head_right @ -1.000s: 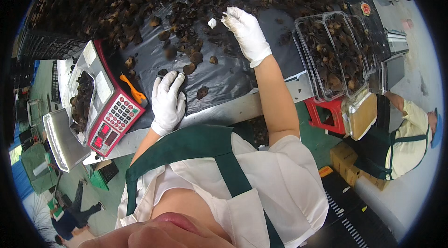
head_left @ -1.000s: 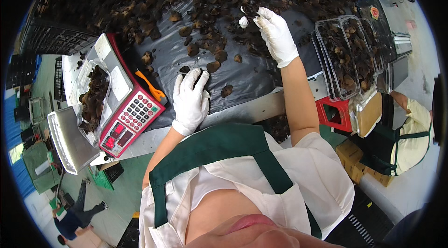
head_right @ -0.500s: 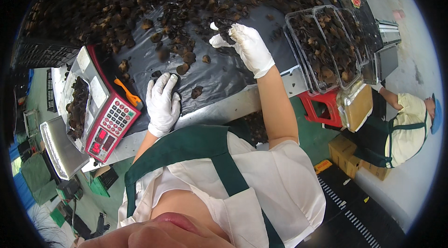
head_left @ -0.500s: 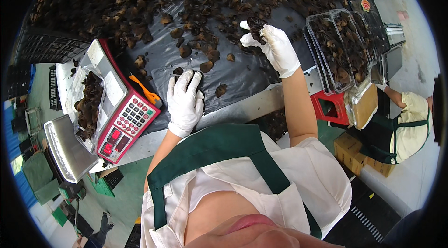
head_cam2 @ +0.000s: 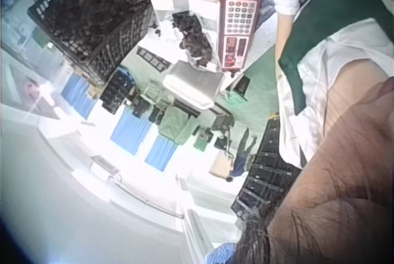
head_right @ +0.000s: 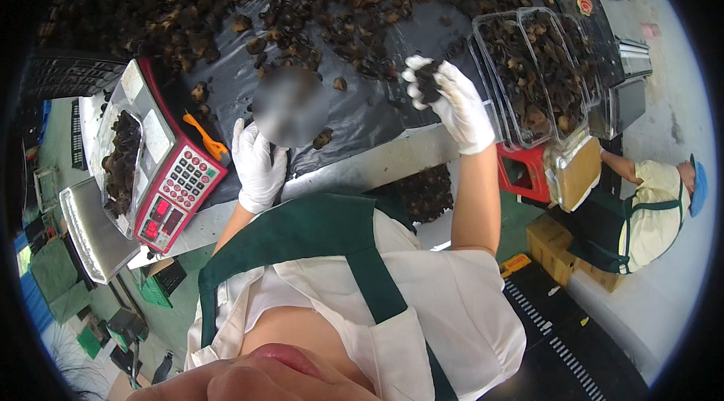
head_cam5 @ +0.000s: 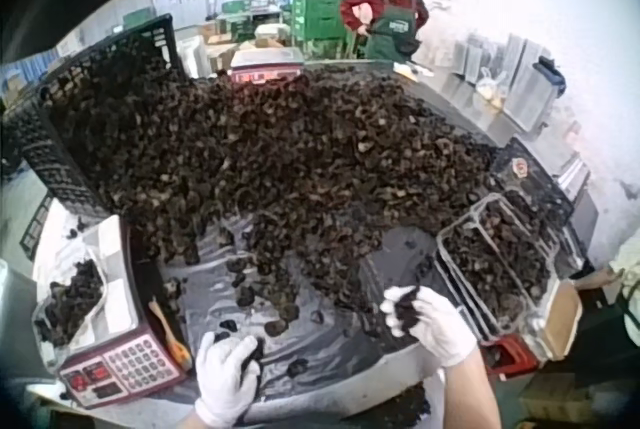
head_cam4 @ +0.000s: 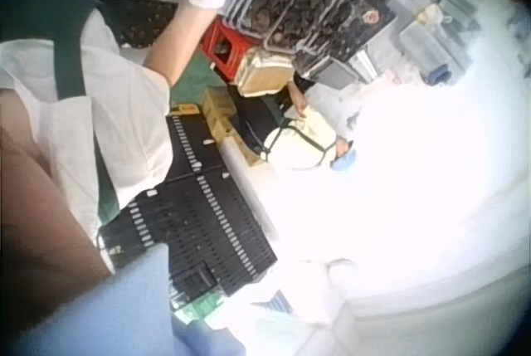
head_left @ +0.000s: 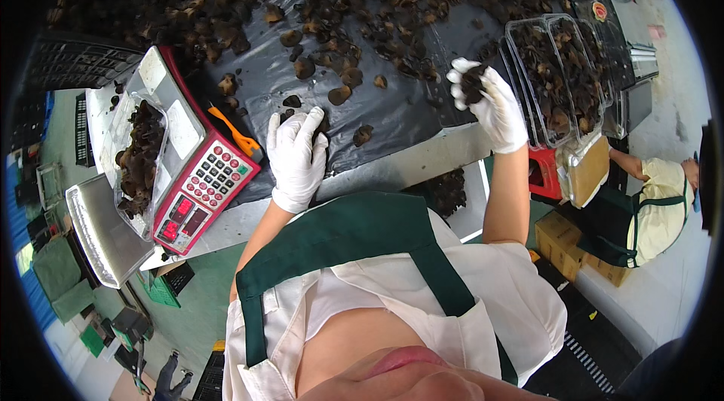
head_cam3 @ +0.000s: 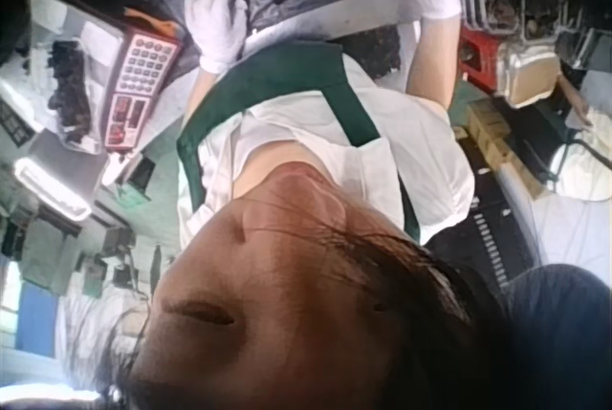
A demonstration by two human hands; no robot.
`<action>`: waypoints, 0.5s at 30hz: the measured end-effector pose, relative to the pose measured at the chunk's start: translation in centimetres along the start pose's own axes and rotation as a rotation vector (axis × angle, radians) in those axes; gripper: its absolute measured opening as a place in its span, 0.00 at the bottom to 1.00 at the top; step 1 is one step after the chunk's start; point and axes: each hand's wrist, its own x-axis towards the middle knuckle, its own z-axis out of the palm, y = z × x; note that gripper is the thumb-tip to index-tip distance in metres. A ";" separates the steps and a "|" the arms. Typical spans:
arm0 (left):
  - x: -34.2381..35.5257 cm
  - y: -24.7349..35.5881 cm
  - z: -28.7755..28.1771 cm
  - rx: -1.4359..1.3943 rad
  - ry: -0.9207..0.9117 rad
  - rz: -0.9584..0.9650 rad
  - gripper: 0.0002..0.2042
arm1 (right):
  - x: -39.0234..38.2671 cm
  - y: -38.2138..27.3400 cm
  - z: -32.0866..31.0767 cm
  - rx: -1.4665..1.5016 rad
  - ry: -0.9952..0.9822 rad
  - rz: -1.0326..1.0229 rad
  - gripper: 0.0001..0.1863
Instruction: The person weighs dried black fungus on a digital scale, placing portions into clear plastic trays. They repeatedly adjust the amount to reach a target weight, then move the filled trays to a stack on the right side of the table.
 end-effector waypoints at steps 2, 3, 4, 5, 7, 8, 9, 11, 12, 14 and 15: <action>0.0 0.3 -0.2 0.008 0.015 -0.003 0.27 | -2.2 -0.9 -1.1 -0.066 0.054 0.012 0.27; 0.1 0.4 -0.2 0.002 0.012 -0.008 0.26 | -3.6 -1.3 -2.2 -0.089 0.032 -0.005 0.28; 0.1 0.3 -0.2 0.001 0.010 -0.016 0.25 | -5.1 -1.6 -2.9 -0.146 0.070 0.020 0.28; 0.1 0.4 -0.2 0.000 0.009 -0.024 0.25 | -6.6 -2.0 -3.7 -0.203 0.107 0.046 0.28; 0.2 0.6 -0.2 -0.021 -0.003 -0.019 0.21 | -9.2 -3.0 -4.6 -0.496 0.146 0.108 0.24; -0.1 0.4 -0.2 -0.041 -0.010 -0.003 0.21 | -10.0 -3.7 -4.4 -0.669 0.130 0.202 0.19; -0.1 0.3 0.0 -0.063 -0.017 0.016 0.21 | -10.6 -4.1 -4.5 -0.842 0.117 0.295 0.15; -0.2 0.3 0.1 -0.081 0.002 0.045 0.20 | -9.9 -4.1 -4.5 -1.152 0.074 0.073 0.14; -0.5 0.0 0.2 -0.077 0.006 0.058 0.21 | -8.4 -3.9 -2.5 -1.192 0.117 -0.006 0.16; -0.5 -0.1 0.3 -0.049 -0.002 0.077 0.23 | -4.7 -3.0 1.7 -1.219 0.190 -0.116 0.24; -0.4 0.0 0.1 -0.023 -0.011 0.077 0.24 | -2.3 -2.4 3.7 -1.209 0.212 -0.144 0.29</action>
